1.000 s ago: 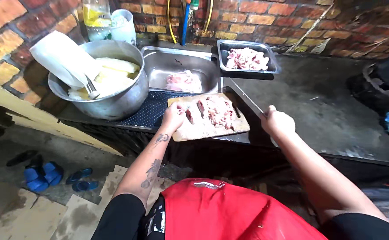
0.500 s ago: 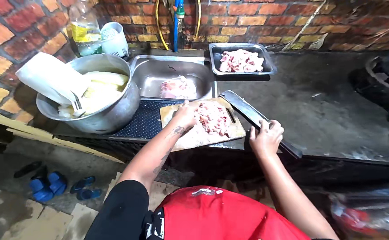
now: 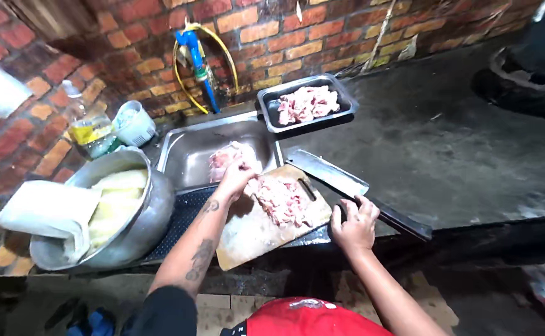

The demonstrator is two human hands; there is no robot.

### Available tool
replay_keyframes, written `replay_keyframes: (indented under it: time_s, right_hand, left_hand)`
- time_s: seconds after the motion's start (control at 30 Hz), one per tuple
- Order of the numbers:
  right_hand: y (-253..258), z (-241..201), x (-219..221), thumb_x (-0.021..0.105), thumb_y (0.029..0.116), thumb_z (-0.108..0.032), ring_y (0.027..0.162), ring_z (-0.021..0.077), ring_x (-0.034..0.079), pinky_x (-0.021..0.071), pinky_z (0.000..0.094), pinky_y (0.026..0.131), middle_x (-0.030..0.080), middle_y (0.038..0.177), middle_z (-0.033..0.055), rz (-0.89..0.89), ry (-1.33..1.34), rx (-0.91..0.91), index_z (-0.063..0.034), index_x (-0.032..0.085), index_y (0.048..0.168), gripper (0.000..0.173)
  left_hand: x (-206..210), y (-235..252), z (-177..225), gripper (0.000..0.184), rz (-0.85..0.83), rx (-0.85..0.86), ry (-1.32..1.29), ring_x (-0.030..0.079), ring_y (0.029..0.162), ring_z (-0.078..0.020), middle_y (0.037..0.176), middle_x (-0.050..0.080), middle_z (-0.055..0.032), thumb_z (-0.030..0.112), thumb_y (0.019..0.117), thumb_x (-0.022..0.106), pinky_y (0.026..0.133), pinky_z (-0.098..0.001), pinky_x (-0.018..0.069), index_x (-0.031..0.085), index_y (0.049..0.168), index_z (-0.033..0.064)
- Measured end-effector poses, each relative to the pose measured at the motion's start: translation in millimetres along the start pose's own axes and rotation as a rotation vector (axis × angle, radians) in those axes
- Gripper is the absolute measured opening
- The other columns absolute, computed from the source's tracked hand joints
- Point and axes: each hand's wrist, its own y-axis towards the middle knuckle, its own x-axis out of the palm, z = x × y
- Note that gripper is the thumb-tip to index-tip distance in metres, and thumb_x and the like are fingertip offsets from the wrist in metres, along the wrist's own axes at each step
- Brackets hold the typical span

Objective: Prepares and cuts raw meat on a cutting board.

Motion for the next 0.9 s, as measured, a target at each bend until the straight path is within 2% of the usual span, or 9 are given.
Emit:
replay_keyframes:
  time_s: [0.07, 0.13, 0.2, 0.27, 0.3, 0.43, 0.53, 0.63, 0.9]
  right_hand:
    - [-2.2, 2.8, 1.7, 0.053, 0.0961, -0.027, 0.129, 0.0549, 0.053, 0.0474, 0.0638, 0.101, 0.058, 0.137, 0.0320, 0.009, -0.005, 0.002, 0.0010, 0.074, 0.111, 0.038]
    - [-1.3, 3.3, 4.1, 0.052, 0.0951, -0.027, 0.127, 0.0539, 0.055, 0.0480, 0.0634, 0.100, 0.060, 0.134, 0.0307, 0.038, -0.013, -0.005, 0.0011, 0.075, 0.106, 0.038]
    - [0.4, 3.3, 5.8, 0.050, 0.0935, -0.027, 0.125, 0.0543, 0.056, 0.0480, 0.0634, 0.099, 0.062, 0.131, 0.0309, 0.065, -0.021, -0.025, 0.0021, 0.075, 0.103, 0.040]
    - [0.3, 6.0, 7.2, 0.049, 0.0930, -0.028, 0.123, 0.0556, 0.057, 0.0477, 0.0630, 0.099, 0.063, 0.128, 0.0322, 0.086, -0.039, -0.054, 0.0032, 0.075, 0.100, 0.042]
    - [-0.4, 6.7, 7.5, 0.048, 0.0941, -0.029, 0.122, 0.0559, 0.057, 0.0469, 0.0633, 0.100, 0.063, 0.128, 0.0327, 0.085, -0.047, -0.065, 0.0034, 0.075, 0.100, 0.042]
    - [-0.3, 1.9, 8.0, 0.048, 0.0969, -0.027, 0.121, 0.0573, 0.056, 0.0432, 0.0631, 0.103, 0.063, 0.126, 0.0354, 0.070, -0.051, -0.099, 0.0043, 0.075, 0.100, 0.042]
    - [1.9, -2.2, 5.7, 0.049, 0.0960, -0.025, 0.120, 0.0590, 0.055, 0.0424, 0.0621, 0.104, 0.062, 0.124, 0.0375, 0.068, -0.051, -0.090, 0.0059, 0.074, 0.099, 0.040]
    - [3.4, -4.5, 5.8, 0.049, 0.0951, -0.023, 0.120, 0.0593, 0.055, 0.0410, 0.0609, 0.106, 0.062, 0.123, 0.0388, 0.051, -0.057, -0.083, 0.0071, 0.074, 0.096, 0.039]
    - [6.5, -0.1, 8.9, 0.048, 0.0960, -0.023, 0.118, 0.0563, 0.057, 0.0375, 0.0573, 0.108, 0.063, 0.118, 0.0388, 0.036, -0.109, -0.121, 0.0063, 0.073, 0.092, 0.039]
  left_hand:
    - [17.2, 52.6, 36.6, 0.034, -0.007, 0.103, -0.130, 0.065, 0.089, -0.0191, 0.107, 0.066, -0.0139, 0.013, 0.0980, 0.067, 0.081, -0.0381, 0.0570, 0.059, 0.128, 0.0000]
    - [33.7, 101.8, 81.3, 0.054, -0.044, 0.120, -0.245, 0.066, 0.091, -0.0200, 0.119, 0.064, -0.0150, 0.024, 0.1020, 0.064, 0.077, -0.0365, 0.0567, 0.043, 0.150, 0.0104]
    - [34.5, 137.6, 118.6, 0.072, 0.031, 0.111, -0.143, 0.066, 0.111, -0.0269, 0.142, 0.057, -0.0178, 0.029, 0.1008, 0.067, 0.087, -0.0434, 0.0586, 0.030, 0.161, 0.0172]
    - [21.2, 160.6, 132.7, 0.072, 0.124, 0.166, 0.073, 0.056, 0.133, -0.0344, 0.154, 0.047, -0.0218, 0.022, 0.0973, 0.071, 0.105, -0.0514, 0.0507, 0.036, 0.159, 0.0098]
    - [12.1, 166.0, 132.0, 0.064, 0.143, 0.197, 0.174, 0.057, 0.132, -0.0351, 0.149, 0.052, -0.0231, 0.017, 0.0957, 0.071, 0.106, -0.0513, 0.0496, 0.045, 0.153, 0.0063]
    - [-38.3, 175.1, 72.0, 0.030, -0.121, 0.132, 0.511, 0.070, 0.103, -0.0294, 0.121, 0.068, -0.0214, 0.006, 0.0976, 0.064, 0.093, -0.0465, 0.0570, 0.066, 0.126, -0.0024]
    - [-61.1, 186.9, 4.8, 0.024, -0.304, -0.064, 0.816, 0.068, 0.100, -0.0350, 0.111, 0.070, -0.0236, 0.012, 0.0987, 0.065, 0.093, -0.0547, 0.0533, 0.070, 0.117, -0.0034]
    - [-69.3, 187.5, -43.4, 0.024, -0.279, -0.192, 0.951, 0.066, 0.111, -0.0428, 0.115, 0.068, -0.0277, 0.013, 0.0956, 0.068, 0.097, -0.0636, 0.0502, 0.071, 0.111, -0.0052]
    - [-73.7, 204.9, -101.8, 0.069, -0.279, -0.432, 1.057, 0.047, 0.141, -0.0446, 0.149, 0.050, -0.0290, 0.025, 0.0936, 0.075, 0.115, -0.0647, 0.0359, 0.045, 0.151, -0.0003]
